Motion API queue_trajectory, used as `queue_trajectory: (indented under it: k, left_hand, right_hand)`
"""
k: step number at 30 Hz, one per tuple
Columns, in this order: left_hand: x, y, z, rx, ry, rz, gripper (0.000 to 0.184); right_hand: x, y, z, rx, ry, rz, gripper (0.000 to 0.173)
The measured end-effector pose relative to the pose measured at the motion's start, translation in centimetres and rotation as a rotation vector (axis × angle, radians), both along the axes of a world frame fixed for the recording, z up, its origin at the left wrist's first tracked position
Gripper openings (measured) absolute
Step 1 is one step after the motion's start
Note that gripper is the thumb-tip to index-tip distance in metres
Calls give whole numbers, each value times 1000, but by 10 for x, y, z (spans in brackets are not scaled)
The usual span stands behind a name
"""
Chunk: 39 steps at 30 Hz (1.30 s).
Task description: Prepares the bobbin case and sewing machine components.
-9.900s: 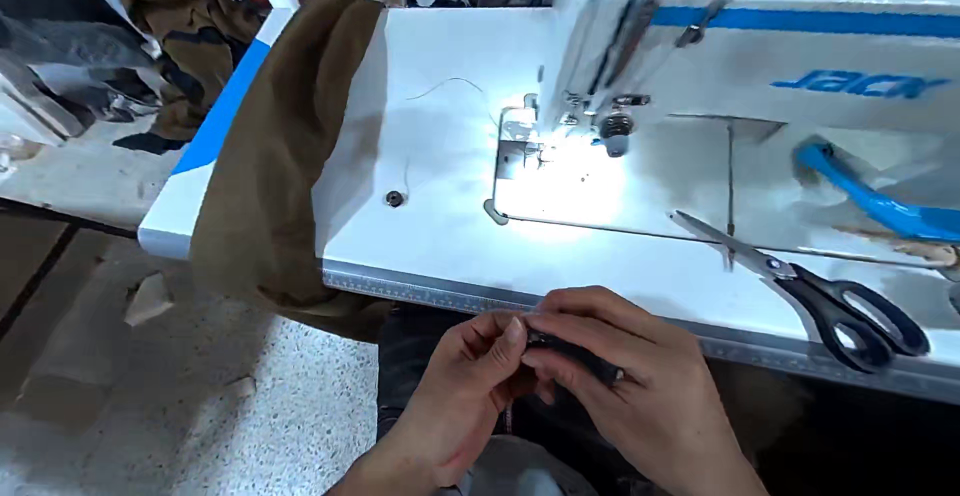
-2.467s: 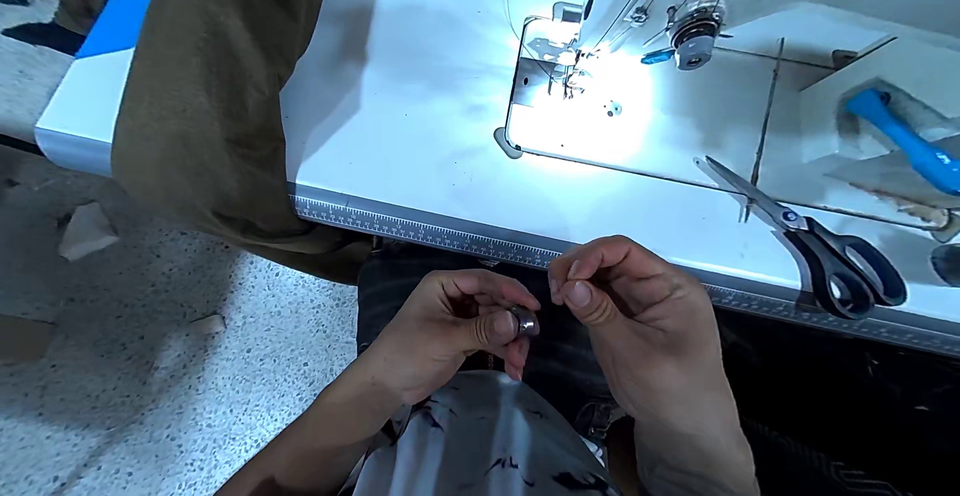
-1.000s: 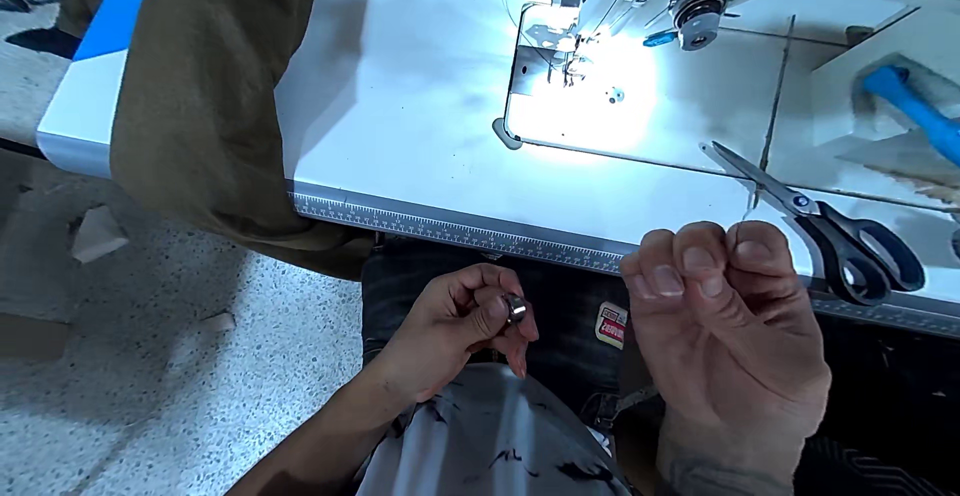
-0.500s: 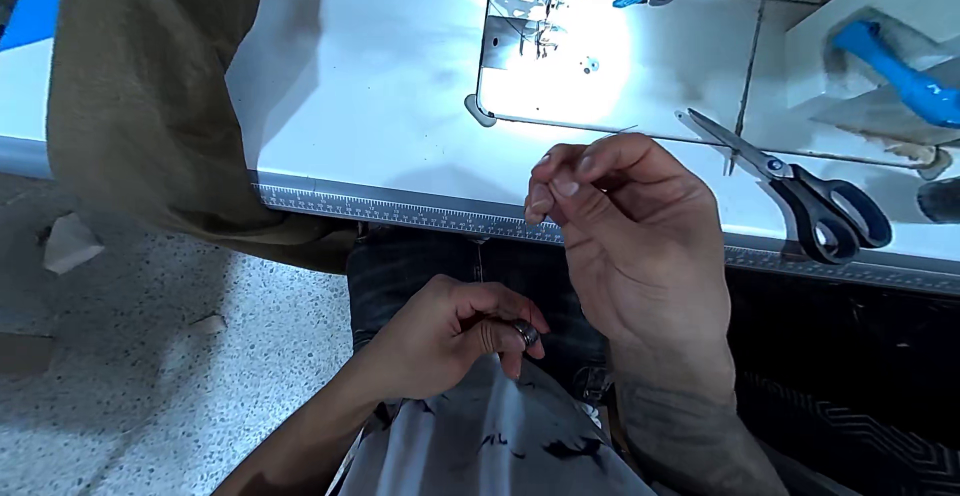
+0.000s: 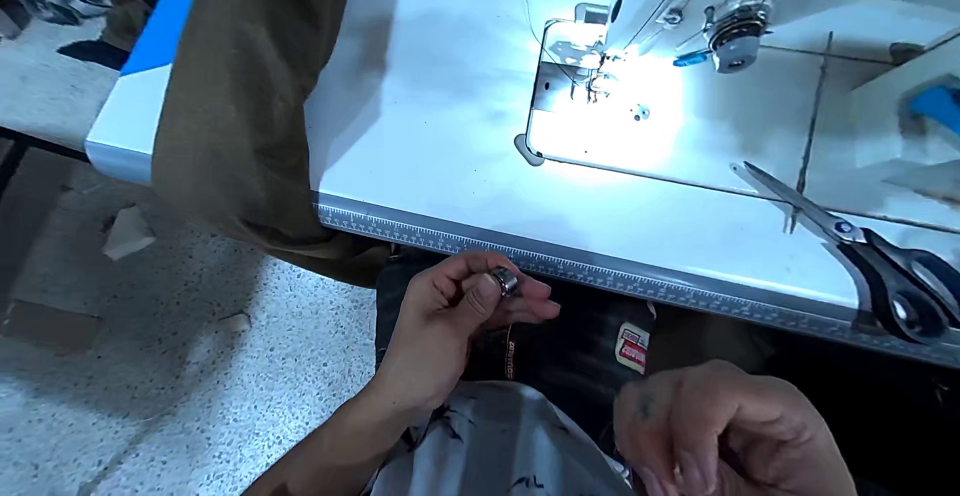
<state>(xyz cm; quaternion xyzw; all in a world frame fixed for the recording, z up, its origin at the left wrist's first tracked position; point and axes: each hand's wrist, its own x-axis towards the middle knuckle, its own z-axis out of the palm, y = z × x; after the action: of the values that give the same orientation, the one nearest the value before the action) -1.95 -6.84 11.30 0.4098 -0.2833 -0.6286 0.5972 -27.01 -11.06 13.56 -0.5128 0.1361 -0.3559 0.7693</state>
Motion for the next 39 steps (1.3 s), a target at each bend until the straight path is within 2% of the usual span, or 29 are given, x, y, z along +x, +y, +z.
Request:
queue_trajectory:
  k: [3,6,8,10,13,16,19,22,28,33,39]
  left_hand:
    - [0,-2,0,-146,-182,47,16]
    - [2,-5,3,-261,-389,67,15]
    - [5,-3,6,-235,-307,51,17]
    - [6,0,11,-146,-157,22,22]
    - [0,4,15,-18,66,-34,25]
    - [-8,7,16,101,188,-35,26]
    - [-14,11,15,169,219,-9,24]
    - [-11,13,12,138,262,-17,23]
    - [-10,12,7,83,401,-46,23]
    - [-10,9,0,-43,463,-155,22]
    - [3,11,-3,-75,189,-380,20]
  right_hand:
    - [3,5,-1,2,-19,115,6]
    - [3,6,2,-54,-12,20,5]
    - [-6,-3,-2,-236,175,-163,12]
    - [-9,-12,-10,-480,484,-347,25]
    - [12,-11,-10,-847,893,-570,42]
    - [43,-9,-4,-1024,867,-717,42]
    - [64,-9,-5,-1027,739,-756,24]
    - [68,-10,-9,-940,622,-763,6]
    - [63,-5,-17,-785,438,-630,8]
    - [57,-1,-20,-362,384,-467,12]
    - [54,-5,-9,-452,509,-548,10]
